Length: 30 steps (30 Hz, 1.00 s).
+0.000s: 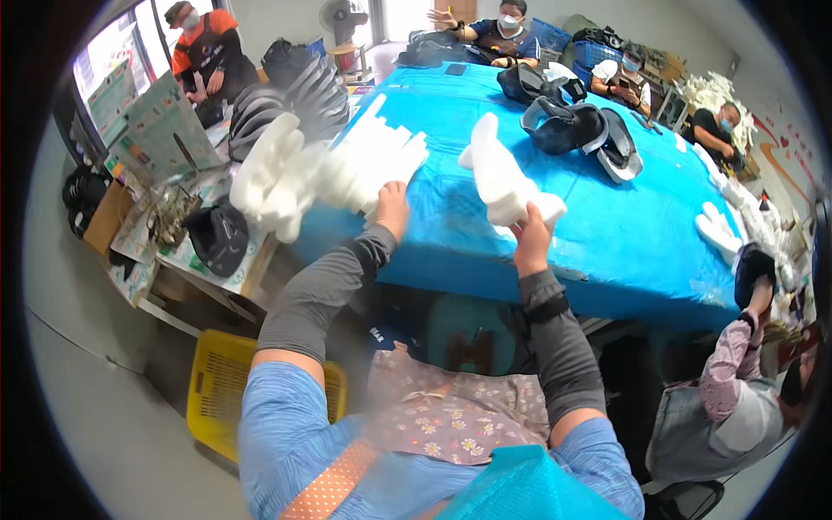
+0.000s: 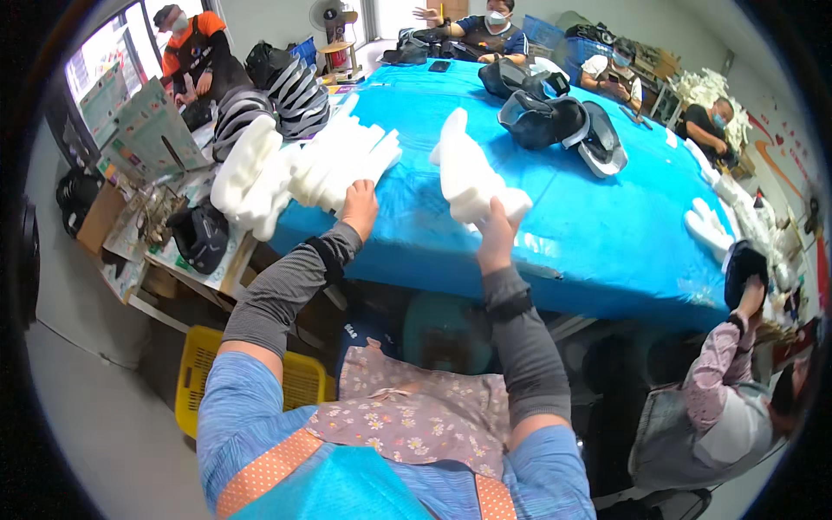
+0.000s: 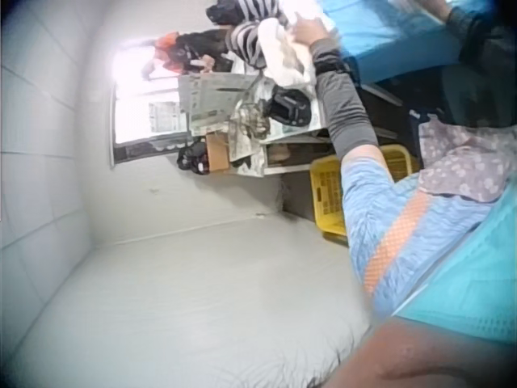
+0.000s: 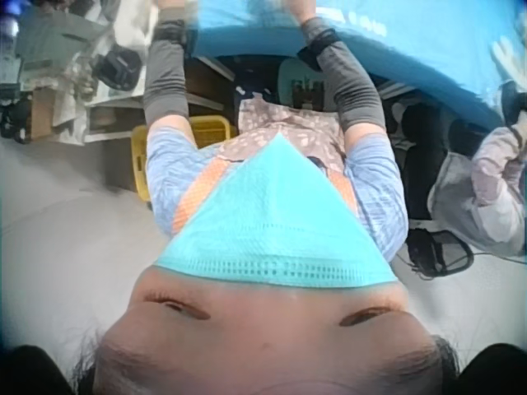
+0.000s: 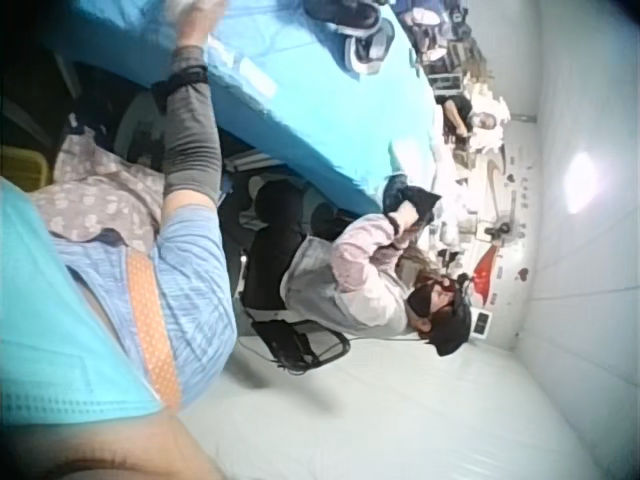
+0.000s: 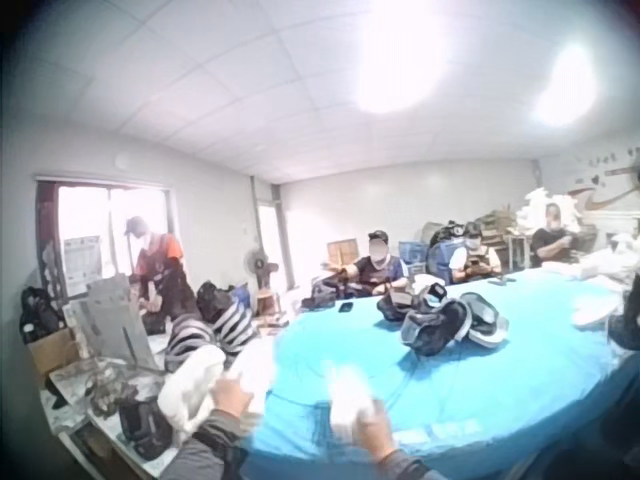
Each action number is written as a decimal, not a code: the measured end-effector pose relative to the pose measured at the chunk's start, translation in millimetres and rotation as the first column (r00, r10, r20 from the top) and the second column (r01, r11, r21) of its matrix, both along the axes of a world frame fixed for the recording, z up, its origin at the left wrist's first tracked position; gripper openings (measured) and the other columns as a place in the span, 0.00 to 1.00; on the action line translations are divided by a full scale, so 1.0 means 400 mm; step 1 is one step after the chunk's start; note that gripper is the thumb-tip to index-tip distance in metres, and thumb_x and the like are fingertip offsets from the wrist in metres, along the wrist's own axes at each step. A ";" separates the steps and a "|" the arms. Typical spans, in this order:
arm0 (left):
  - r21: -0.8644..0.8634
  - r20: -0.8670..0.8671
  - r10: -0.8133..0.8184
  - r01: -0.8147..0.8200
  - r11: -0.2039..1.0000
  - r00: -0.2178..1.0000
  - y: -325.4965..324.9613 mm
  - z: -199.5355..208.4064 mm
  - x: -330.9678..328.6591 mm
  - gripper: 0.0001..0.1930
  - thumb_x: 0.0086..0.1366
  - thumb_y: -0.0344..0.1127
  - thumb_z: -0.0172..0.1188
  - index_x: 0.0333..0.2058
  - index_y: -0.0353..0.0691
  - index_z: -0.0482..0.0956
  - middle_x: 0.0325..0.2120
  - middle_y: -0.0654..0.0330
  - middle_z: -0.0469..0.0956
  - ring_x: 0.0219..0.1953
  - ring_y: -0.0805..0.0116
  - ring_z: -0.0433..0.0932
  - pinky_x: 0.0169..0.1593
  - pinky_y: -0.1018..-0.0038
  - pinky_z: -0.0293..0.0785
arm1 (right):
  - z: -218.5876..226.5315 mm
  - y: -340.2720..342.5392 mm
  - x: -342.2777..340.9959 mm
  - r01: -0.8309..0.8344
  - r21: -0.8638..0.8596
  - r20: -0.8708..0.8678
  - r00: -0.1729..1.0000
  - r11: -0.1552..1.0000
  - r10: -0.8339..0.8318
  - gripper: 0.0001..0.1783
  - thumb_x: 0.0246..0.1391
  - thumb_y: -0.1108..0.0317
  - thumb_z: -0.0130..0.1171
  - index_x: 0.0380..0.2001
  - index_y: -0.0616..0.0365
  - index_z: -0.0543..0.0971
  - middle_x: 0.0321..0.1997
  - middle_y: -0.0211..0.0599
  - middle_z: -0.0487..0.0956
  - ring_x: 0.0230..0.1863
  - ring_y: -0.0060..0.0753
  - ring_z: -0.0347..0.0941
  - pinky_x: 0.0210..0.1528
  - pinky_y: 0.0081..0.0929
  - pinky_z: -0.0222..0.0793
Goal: The person picks up a white foam insert and fits it inside a black shoe upper, pressing it into place and turning the shoe over to check the alignment.
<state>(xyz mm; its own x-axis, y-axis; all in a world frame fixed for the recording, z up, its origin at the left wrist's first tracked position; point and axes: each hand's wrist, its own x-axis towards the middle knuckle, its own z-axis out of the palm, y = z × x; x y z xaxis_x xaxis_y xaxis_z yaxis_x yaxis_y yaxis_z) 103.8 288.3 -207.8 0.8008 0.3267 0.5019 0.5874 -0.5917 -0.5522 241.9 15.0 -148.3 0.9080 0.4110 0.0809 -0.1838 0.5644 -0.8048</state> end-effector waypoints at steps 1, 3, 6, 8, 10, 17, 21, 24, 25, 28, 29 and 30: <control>-0.060 -0.047 0.011 -0.014 0.998 0.999 -0.035 0.046 0.024 0.09 0.58 0.36 0.56 0.34 0.47 0.84 0.36 0.59 0.74 0.42 0.58 0.73 0.40 0.65 0.67 | -0.010 -0.042 0.008 0.021 0.004 -0.010 1.000 1.000 -0.021 0.24 0.62 0.63 0.53 0.59 0.58 0.65 0.56 0.40 0.72 0.55 0.40 0.72 0.51 0.41 0.73; -0.220 -0.068 0.029 -0.044 0.975 0.997 -0.065 0.143 0.028 0.09 0.58 0.36 0.56 0.32 0.47 0.86 0.37 0.61 0.74 0.43 0.59 0.73 0.41 0.67 0.67 | 0.005 -0.100 -0.018 0.031 0.001 -0.015 0.999 1.000 -0.031 0.23 0.62 0.62 0.53 0.57 0.60 0.66 0.54 0.40 0.74 0.52 0.38 0.75 0.49 0.37 0.75; -0.280 0.073 0.091 -0.067 0.958 0.993 0.015 0.206 0.002 0.10 0.58 0.37 0.56 0.34 0.49 0.86 0.39 0.60 0.74 0.44 0.57 0.72 0.43 0.62 0.67 | 0.030 -0.171 -0.075 0.010 0.000 0.005 1.000 1.000 -0.010 0.24 0.62 0.61 0.52 0.57 0.61 0.67 0.55 0.41 0.75 0.53 0.38 0.75 0.51 0.35 0.74; -0.368 0.184 0.108 -0.033 0.929 0.977 0.077 0.210 -0.006 0.10 0.59 0.37 0.55 0.34 0.50 0.86 0.39 0.60 0.74 0.45 0.57 0.73 0.45 0.60 0.67 | 0.042 -0.197 -0.107 -0.028 0.064 0.016 1.000 0.998 0.027 0.24 0.63 0.60 0.51 0.58 0.60 0.66 0.55 0.41 0.75 0.55 0.38 0.73 0.54 0.35 0.71; -0.399 0.179 0.273 -0.184 0.898 0.945 0.145 0.164 -0.032 0.10 0.61 0.38 0.54 0.37 0.53 0.85 0.43 0.59 0.73 0.46 0.55 0.72 0.49 0.58 0.67 | 0.077 -0.209 -0.154 -0.117 0.141 0.056 0.992 0.983 0.110 0.25 0.64 0.59 0.48 0.60 0.60 0.64 0.58 0.41 0.73 0.59 0.38 0.70 0.60 0.36 0.66; -0.278 0.623 -0.236 0.493 0.824 0.746 -0.062 0.190 -0.080 0.23 0.60 0.42 0.63 0.52 0.39 0.75 0.58 0.48 0.68 0.58 0.45 0.67 0.61 0.55 0.63 | 0.089 -0.249 -0.213 0.006 0.184 0.100 0.995 0.983 -0.025 0.28 0.63 0.62 0.51 0.63 0.59 0.61 0.59 0.44 0.70 0.59 0.38 0.69 0.59 0.35 0.67; -0.359 0.918 -0.175 0.933 0.017 0.356 -0.400 0.250 -0.158 0.32 0.60 0.47 0.66 0.58 0.38 0.68 0.62 0.45 0.64 0.65 0.49 0.61 0.65 0.57 0.56 | 0.037 -0.215 -0.243 0.215 0.037 0.408 0.888 0.976 -0.211 0.26 0.63 0.66 0.53 0.60 0.67 0.64 0.60 0.45 0.69 0.61 0.33 0.64 0.63 0.32 0.59; -0.333 0.925 -0.210 0.942 -0.045 0.317 -0.578 0.258 -0.208 0.41 0.54 0.47 0.72 0.62 0.40 0.62 0.63 0.44 0.61 0.65 0.50 0.60 0.66 0.59 0.54 | 0.052 -0.189 -0.350 0.224 -0.126 0.583 0.805 0.966 -0.111 0.28 0.63 0.66 0.56 0.61 0.67 0.64 0.63 0.46 0.67 0.62 0.35 0.63 0.64 0.32 0.58; -0.321 0.940 -0.132 0.947 -0.025 0.315 -0.573 0.238 -0.212 0.41 0.52 0.44 0.74 0.61 0.40 0.62 0.63 0.45 0.61 0.64 0.52 0.62 0.66 0.60 0.56 | 0.049 -0.173 -0.366 0.148 -0.054 0.521 0.848 0.988 -0.098 0.25 0.64 0.67 0.54 0.60 0.68 0.66 0.63 0.45 0.68 0.59 0.32 0.66 0.60 0.30 0.64; -0.305 0.929 0.149 0.928 -0.212 0.339 -0.528 0.190 -0.219 0.39 0.49 0.36 0.76 0.58 0.39 0.65 0.62 0.47 0.63 0.61 0.59 0.65 0.62 0.64 0.63 | 0.071 -0.216 -0.390 -0.029 -0.002 0.347 0.937 1.000 0.028 0.21 0.63 0.71 0.54 0.56 0.71 0.70 0.55 0.42 0.74 0.49 0.28 0.74 0.48 0.25 0.72; -0.303 0.895 0.219 0.891 -0.340 0.388 -0.510 0.189 -0.237 0.36 0.50 0.34 0.76 0.57 0.39 0.66 0.61 0.49 0.65 0.60 0.62 0.66 0.61 0.66 0.65 | 0.077 -0.239 -0.388 -0.083 -0.009 0.344 0.936 0.997 0.081 0.21 0.62 0.72 0.55 0.56 0.72 0.70 0.54 0.43 0.75 0.48 0.30 0.74 0.49 0.27 0.72; -0.312 0.914 0.174 0.908 -0.279 0.367 -0.496 0.187 -0.254 0.35 0.51 0.33 0.75 0.56 0.38 0.67 0.60 0.50 0.66 0.59 0.62 0.67 0.61 0.66 0.65 | 0.062 -0.255 -0.377 -0.114 -0.031 0.350 0.929 0.993 0.118 0.24 0.62 0.67 0.55 0.58 0.69 0.68 0.56 0.45 0.74 0.50 0.37 0.75 0.50 0.31 0.74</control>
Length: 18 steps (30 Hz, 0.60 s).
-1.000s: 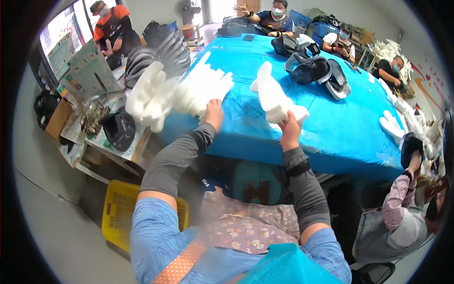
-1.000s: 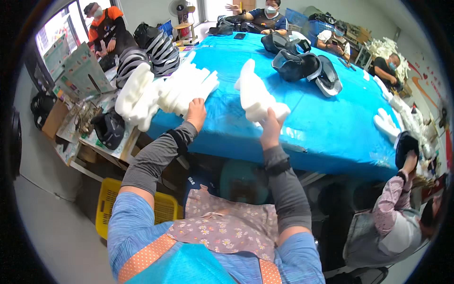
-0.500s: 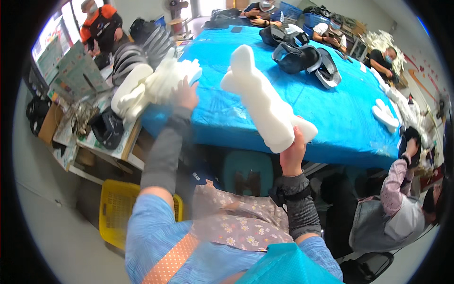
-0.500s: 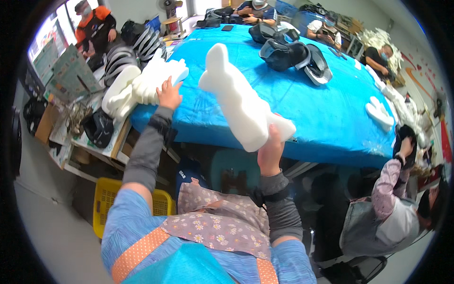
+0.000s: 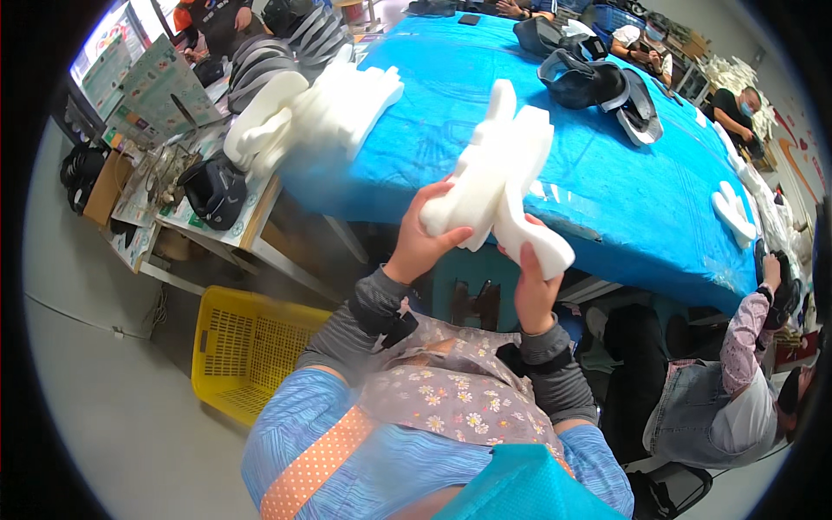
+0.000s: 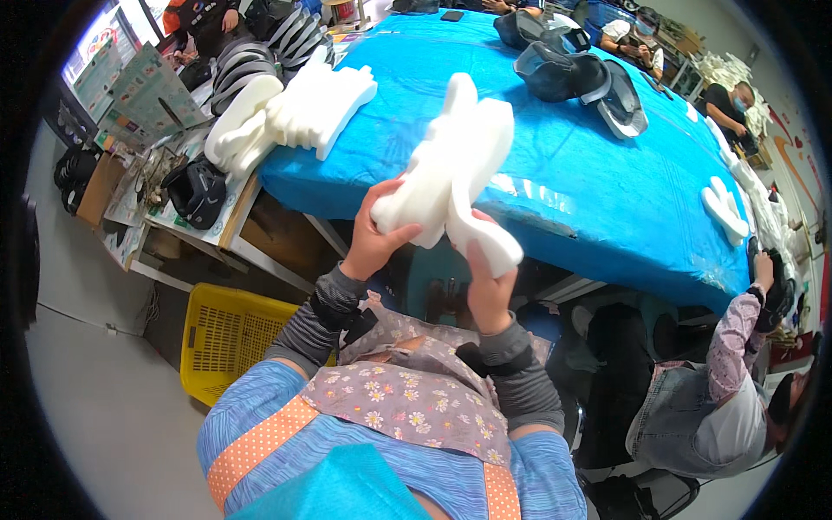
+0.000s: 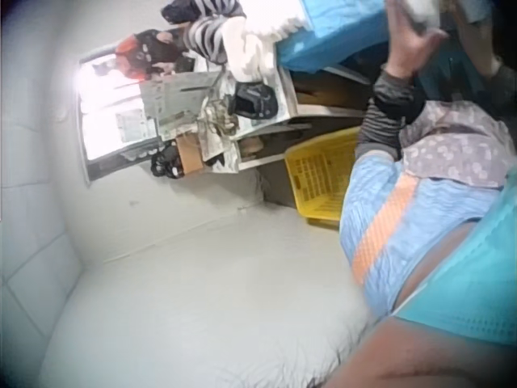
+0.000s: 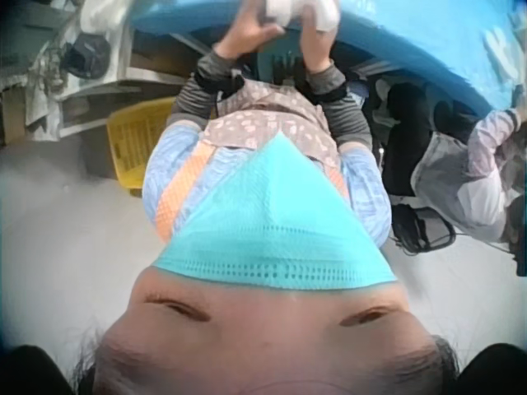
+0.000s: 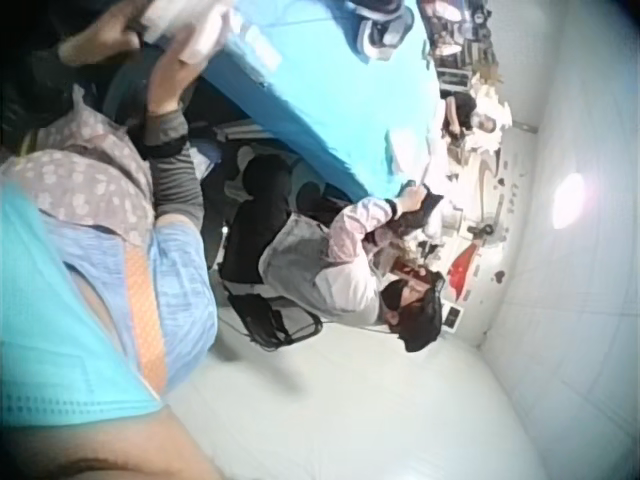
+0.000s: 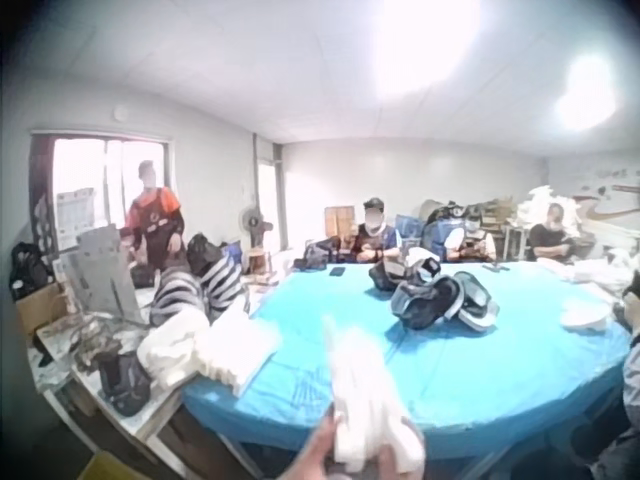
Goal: The person picks up a white foam insert and fits it inside a black shoe upper, pressing it into place and turning the shoe over to check the alignment.
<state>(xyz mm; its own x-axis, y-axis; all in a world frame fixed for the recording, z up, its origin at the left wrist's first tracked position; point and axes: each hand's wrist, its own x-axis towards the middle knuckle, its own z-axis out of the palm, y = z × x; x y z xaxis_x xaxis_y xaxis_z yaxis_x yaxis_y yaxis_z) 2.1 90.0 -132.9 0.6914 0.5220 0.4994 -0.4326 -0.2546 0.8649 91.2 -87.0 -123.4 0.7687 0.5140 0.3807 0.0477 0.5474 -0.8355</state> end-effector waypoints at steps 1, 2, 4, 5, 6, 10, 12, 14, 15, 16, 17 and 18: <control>0.072 0.017 0.038 -0.039 0.997 0.999 0.013 0.001 -0.014 0.34 0.52 0.33 0.74 0.55 0.38 0.67 0.59 0.51 0.68 0.58 0.63 0.67 0.61 0.67 0.66 | -0.012 -0.018 0.016 -0.025 -0.019 0.012 1.000 0.999 0.026 0.27 0.62 0.62 0.56 0.59 0.67 0.67 0.57 0.47 0.73 0.53 0.45 0.75 0.50 0.35 0.75; 0.076 0.005 0.094 -0.094 0.993 0.996 0.032 0.002 -0.030 0.32 0.52 0.32 0.73 0.55 0.38 0.68 0.58 0.51 0.69 0.58 0.63 0.68 0.60 0.67 0.66 | 0.000 -0.038 0.029 -0.044 0.026 -0.064 0.997 0.999 0.046 0.29 0.61 0.62 0.57 0.60 0.66 0.65 0.57 0.48 0.73 0.51 0.51 0.76 0.50 0.37 0.75; 0.050 0.037 0.183 -0.185 0.981 0.982 0.081 0.021 -0.040 0.31 0.53 0.31 0.73 0.54 0.38 0.68 0.56 0.51 0.69 0.57 0.63 0.69 0.59 0.66 0.67 | 0.014 -0.073 0.060 0.199 0.161 -0.180 0.969 0.967 -0.169 0.28 0.62 0.58 0.54 0.58 0.65 0.66 0.54 0.49 0.75 0.48 0.51 0.78 0.46 0.35 0.77; -0.029 0.081 0.201 -0.200 0.979 0.976 0.092 0.044 -0.041 0.31 0.53 0.31 0.73 0.54 0.38 0.68 0.55 0.51 0.69 0.56 0.62 0.69 0.59 0.66 0.67 | 0.049 -0.092 0.065 0.308 0.228 -0.257 0.934 0.923 -0.248 0.26 0.62 0.57 0.52 0.57 0.64 0.68 0.51 0.49 0.76 0.46 0.49 0.79 0.44 0.33 0.77; 0.068 0.128 0.290 -0.300 0.952 0.948 0.121 0.056 -0.030 0.30 0.54 0.32 0.72 0.53 0.38 0.68 0.56 0.49 0.68 0.57 0.61 0.68 0.59 0.65 0.67 | 0.057 -0.112 0.083 0.369 0.236 -0.273 0.913 0.899 -0.303 0.25 0.62 0.56 0.51 0.55 0.64 0.69 0.49 0.47 0.78 0.44 0.45 0.79 0.43 0.32 0.77; 0.671 0.182 0.549 -0.511 0.537 0.816 0.288 0.080 0.060 0.29 0.53 0.32 0.70 0.53 0.40 0.69 0.59 0.46 0.67 0.59 0.53 0.69 0.56 0.66 0.71 | 0.092 -0.158 0.094 0.418 0.312 -0.288 0.897 0.853 -0.334 0.23 0.62 0.54 0.49 0.50 0.63 0.70 0.44 0.42 0.79 0.38 0.37 0.78 0.38 0.30 0.76; 0.745 0.010 0.607 -0.411 0.525 0.795 0.411 -0.023 0.072 0.28 0.53 0.36 0.68 0.53 0.41 0.70 0.59 0.47 0.68 0.60 0.50 0.69 0.57 0.66 0.70 | 0.093 -0.162 0.080 0.322 0.372 -0.294 0.931 0.871 -0.218 0.24 0.61 0.54 0.49 0.51 0.62 0.69 0.46 0.43 0.78 0.40 0.39 0.77 0.39 0.31 0.75; 0.713 -0.092 0.622 -0.385 0.586 0.778 0.419 -0.028 0.100 0.29 0.52 0.37 0.69 0.53 0.41 0.70 0.59 0.46 0.68 0.61 0.49 0.68 0.59 0.65 0.67 | 0.061 -0.179 0.103 0.285 0.401 -0.288 0.941 0.871 -0.175 0.23 0.61 0.55 0.51 0.51 0.61 0.68 0.49 0.44 0.76 0.43 0.40 0.77 0.40 0.34 0.75; 0.693 -0.149 0.637 -0.379 0.613 0.757 0.419 -0.035 0.094 0.30 0.52 0.38 0.69 0.54 0.41 0.70 0.58 0.46 0.68 0.61 0.49 0.67 0.60 0.65 0.66 | 0.054 -0.187 0.103 0.300 0.365 -0.310 0.932 0.881 -0.188 0.24 0.60 0.56 0.51 0.53 0.62 0.68 0.51 0.44 0.75 0.46 0.41 0.76 0.42 0.35 0.76; 0.747 -0.102 0.702 -0.411 0.522 0.705 0.407 -0.024 0.102 0.30 0.53 0.39 0.69 0.54 0.41 0.70 0.59 0.45 0.68 0.61 0.48 0.67 0.61 0.64 0.65 | 0.046 -0.189 0.109 0.317 0.329 -0.332 0.921 0.890 -0.205 0.25 0.60 0.57 0.51 0.55 0.62 0.67 0.52 0.44 0.74 0.50 0.41 0.75 0.44 0.36 0.77; 0.792 -0.057 0.757 -0.433 0.431 0.651 0.377 -0.012 0.102 0.30 0.54 0.39 0.69 0.55 0.41 0.70 0.59 0.45 0.68 0.61 0.48 0.66 0.62 0.63 0.64 | 0.045 -0.200 0.099 0.329 0.304 -0.341 0.914 0.894 -0.221 0.26 0.60 0.58 0.51 0.57 0.63 0.66 0.54 0.44 0.73 0.52 0.41 0.74 0.45 0.37 0.77; 0.799 -0.065 0.736 -0.407 0.443 0.674 0.343 -0.002 0.108 0.30 0.54 0.39 0.69 0.55 0.41 0.70 0.59 0.45 0.68 0.61 0.48 0.66 0.62 0.63 0.64 | 0.046 -0.208 0.094 0.343 0.285 -0.348 0.907 0.895 -0.236 0.28 0.60 0.58 0.51 0.59 0.64 0.65 0.55 0.44 0.72 0.54 0.41 0.74 0.46 0.37 0.78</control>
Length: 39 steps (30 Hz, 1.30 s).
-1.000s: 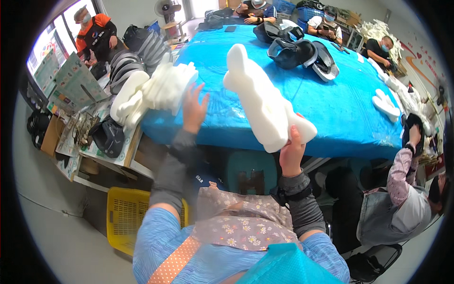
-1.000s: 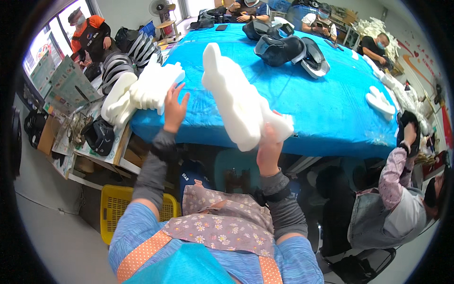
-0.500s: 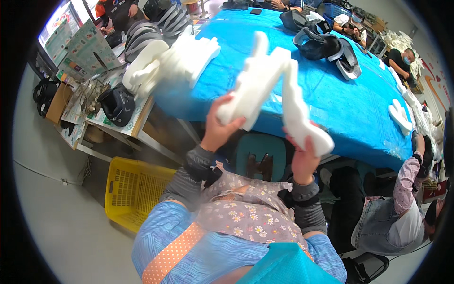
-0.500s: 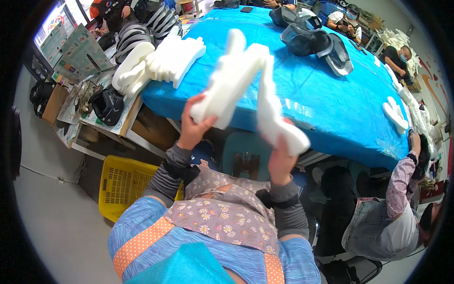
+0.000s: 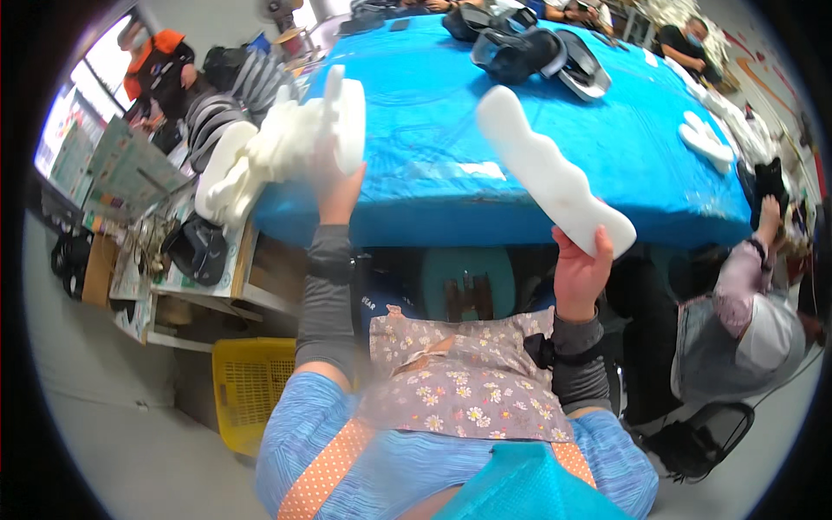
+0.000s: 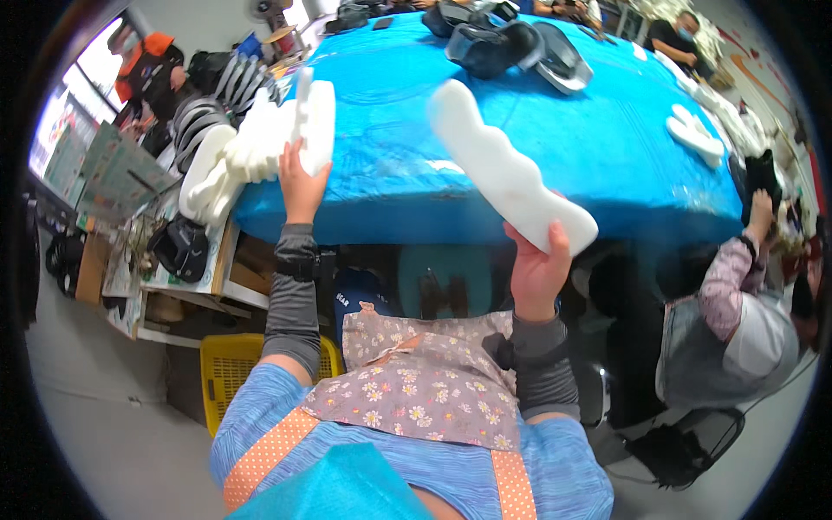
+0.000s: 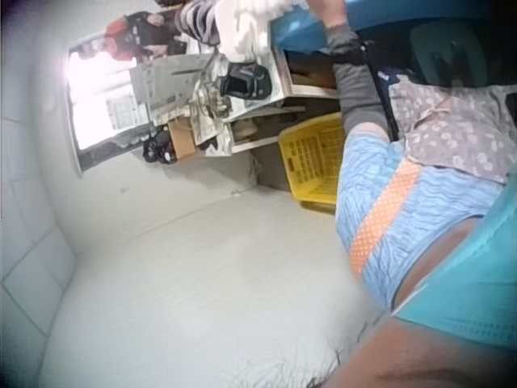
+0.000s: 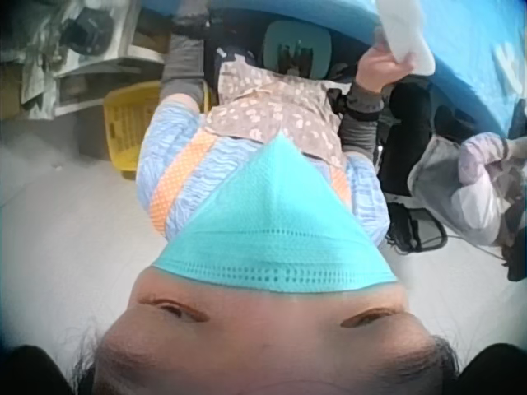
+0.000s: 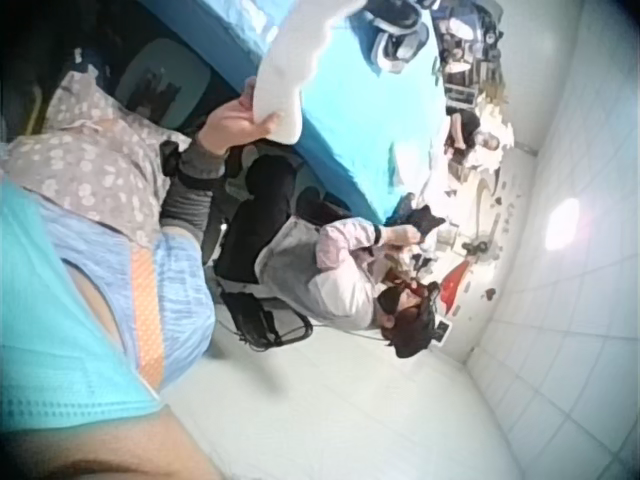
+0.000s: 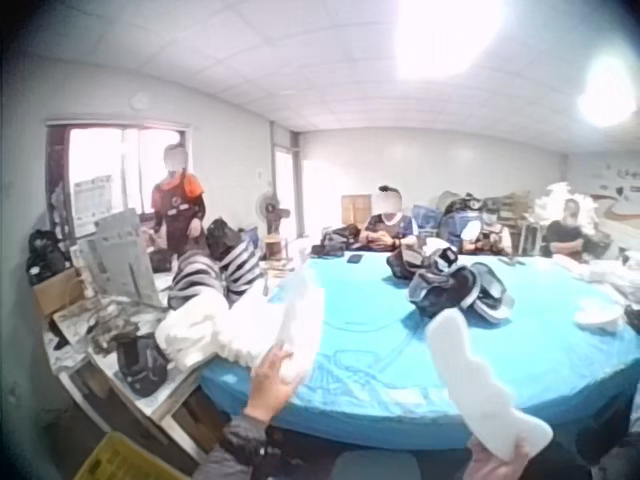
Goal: The person picks up a white foam insert and fits it inside a black shoe upper, pressing it into place and turning the shoe over to check the alignment.
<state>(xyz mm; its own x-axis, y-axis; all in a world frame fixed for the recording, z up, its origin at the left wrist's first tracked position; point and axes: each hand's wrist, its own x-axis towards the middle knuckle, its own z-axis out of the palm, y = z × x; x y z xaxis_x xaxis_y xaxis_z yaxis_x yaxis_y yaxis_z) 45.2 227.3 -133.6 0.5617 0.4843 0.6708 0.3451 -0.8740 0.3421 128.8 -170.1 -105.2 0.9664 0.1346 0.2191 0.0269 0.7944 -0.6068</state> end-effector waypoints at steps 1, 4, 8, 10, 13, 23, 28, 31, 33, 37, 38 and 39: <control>-0.004 0.160 -0.090 0.092 0.996 0.983 -0.060 0.033 0.007 0.30 0.57 0.39 0.68 0.56 0.40 0.68 0.60 0.46 0.66 0.62 0.49 0.66 0.63 0.62 0.63 | 0.010 -0.001 -0.005 0.001 -0.038 0.023 1.000 0.999 0.000 0.28 0.60 0.60 0.52 0.59 0.63 0.64 0.56 0.45 0.72 0.54 0.42 0.73 0.47 0.39 0.78; -0.135 0.383 -0.296 0.370 0.919 0.875 -0.226 0.097 -0.007 0.31 0.61 0.41 0.66 0.60 0.38 0.65 0.60 0.49 0.66 0.63 0.54 0.65 0.64 0.61 0.60 | 0.037 0.021 -0.023 -0.029 -0.120 0.054 0.998 0.992 0.035 0.28 0.60 0.62 0.53 0.60 0.64 0.63 0.55 0.46 0.71 0.54 0.42 0.73 0.47 0.38 0.79; -0.384 0.659 -0.346 0.695 0.608 0.667 -0.365 0.150 -0.002 0.34 0.65 0.41 0.62 0.64 0.35 0.59 0.63 0.51 0.62 0.63 0.59 0.63 0.64 0.64 0.60 | 0.013 0.028 -0.034 -0.162 -0.189 0.058 0.983 0.969 0.175 0.28 0.61 0.66 0.54 0.61 0.64 0.62 0.53 0.44 0.72 0.56 0.38 0.72 0.54 0.36 0.74; -0.390 0.715 -0.289 0.706 0.591 0.637 -0.355 0.142 -0.001 0.34 0.66 0.40 0.61 0.64 0.34 0.58 0.63 0.51 0.62 0.63 0.59 0.64 0.63 0.65 0.61 | -0.001 0.026 -0.038 -0.261 -0.199 0.061 0.959 0.945 0.278 0.26 0.60 0.69 0.55 0.60 0.64 0.64 0.53 0.41 0.73 0.57 0.35 0.71 0.60 0.34 0.66; -0.474 0.551 -0.413 0.680 0.559 0.725 -0.346 0.144 -0.017 0.33 0.66 0.35 0.60 0.65 0.33 0.56 0.59 0.50 0.65 0.59 0.61 0.68 0.60 0.68 0.66 | -0.040 0.017 -0.040 -0.369 -0.181 0.157 0.904 0.912 0.397 0.24 0.61 0.68 0.55 0.58 0.65 0.65 0.53 0.41 0.74 0.56 0.33 0.71 0.59 0.33 0.68; -0.370 0.704 -0.434 0.812 0.451 0.562 -0.500 0.126 -0.030 0.31 0.65 0.25 0.57 0.65 0.33 0.58 0.65 0.51 0.60 0.63 0.67 0.63 0.62 0.70 0.62 | 0.024 0.098 -0.074 -0.017 -0.416 0.272 0.952 0.909 0.143 0.29 0.65 0.73 0.48 0.67 0.65 0.55 0.64 0.49 0.67 0.62 0.35 0.65 0.64 0.30 0.59; -0.347 0.672 -0.585 0.891 0.292 0.453 -0.532 0.084 -0.046 0.30 0.72 0.33 0.47 0.69 0.36 0.50 0.71 0.48 0.45 0.70 0.58 0.52 0.66 0.63 0.56 | 0.036 0.108 -0.118 0.034 -0.541 0.517 0.801 0.840 0.301 0.35 0.64 0.70 0.48 0.70 0.64 0.50 0.71 0.52 0.58 0.70 0.44 0.56 0.69 0.36 0.50; -0.274 0.589 -0.677 0.897 0.347 0.442 -0.542 0.089 -0.054 0.30 0.73 0.36 0.44 0.69 0.37 0.48 0.71 0.48 0.44 0.70 0.55 0.52 0.64 0.61 0.60 | 0.053 0.105 -0.113 0.223 -0.573 0.658 0.700 0.789 0.280 0.36 0.60 0.70 0.55 0.69 0.60 0.55 0.71 0.50 0.57 0.69 0.49 0.57 0.64 0.37 0.60; -0.228 0.542 -0.712 0.893 0.387 0.447 -0.547 0.086 -0.061 0.30 0.74 0.38 0.42 0.70 0.38 0.46 0.71 0.48 0.43 0.70 0.54 0.52 0.63 0.60 0.62 | 0.052 0.103 -0.112 0.303 -0.591 0.689 0.672 0.747 0.272 0.36 0.59 0.68 0.58 0.69 0.56 0.57 0.70 0.48 0.59 0.67 0.47 0.59 0.60 0.36 0.65; -0.168 0.495 -0.738 0.884 0.437 0.459 -0.566 0.081 -0.065 0.30 0.76 0.42 0.38 0.70 0.39 0.43 0.71 0.48 0.41 0.70 0.51 0.52 0.61 0.59 0.67 | 0.051 0.111 -0.124 0.269 -0.588 0.659 0.707 0.763 0.259 0.36 0.58 0.66 0.60 0.68 0.55 0.60 0.70 0.46 0.60 0.66 0.46 0.60 0.59 0.36 0.66; -0.192 0.553 -0.707 0.893 0.407 0.441 -0.577 0.084 -0.067 0.29 0.75 0.40 0.40 0.70 0.38 0.47 0.70 0.46 0.45 0.71 0.47 0.49 0.65 0.57 0.57 | 0.050 0.111 -0.124 0.261 -0.575 0.659 0.709 0.775 0.250 0.36 0.57 0.66 0.60 0.67 0.55 0.61 0.69 0.46 0.60 0.66 0.46 0.60 0.59 0.36 0.66; -0.205 0.579 -0.690 0.897 0.392 0.434 -0.581 0.087 -0.069 0.28 0.75 0.39 0.40 0.69 0.37 0.49 0.70 0.45 0.46 0.71 0.46 0.47 0.67 0.56 0.52 | 0.048 0.111 -0.125 0.260 -0.577 0.656 0.712 0.775 0.250 0.36 0.57 0.66 0.60 0.67 0.55 0.61 0.69 0.46 0.60 0.66 0.46 0.60 0.59 0.36 0.66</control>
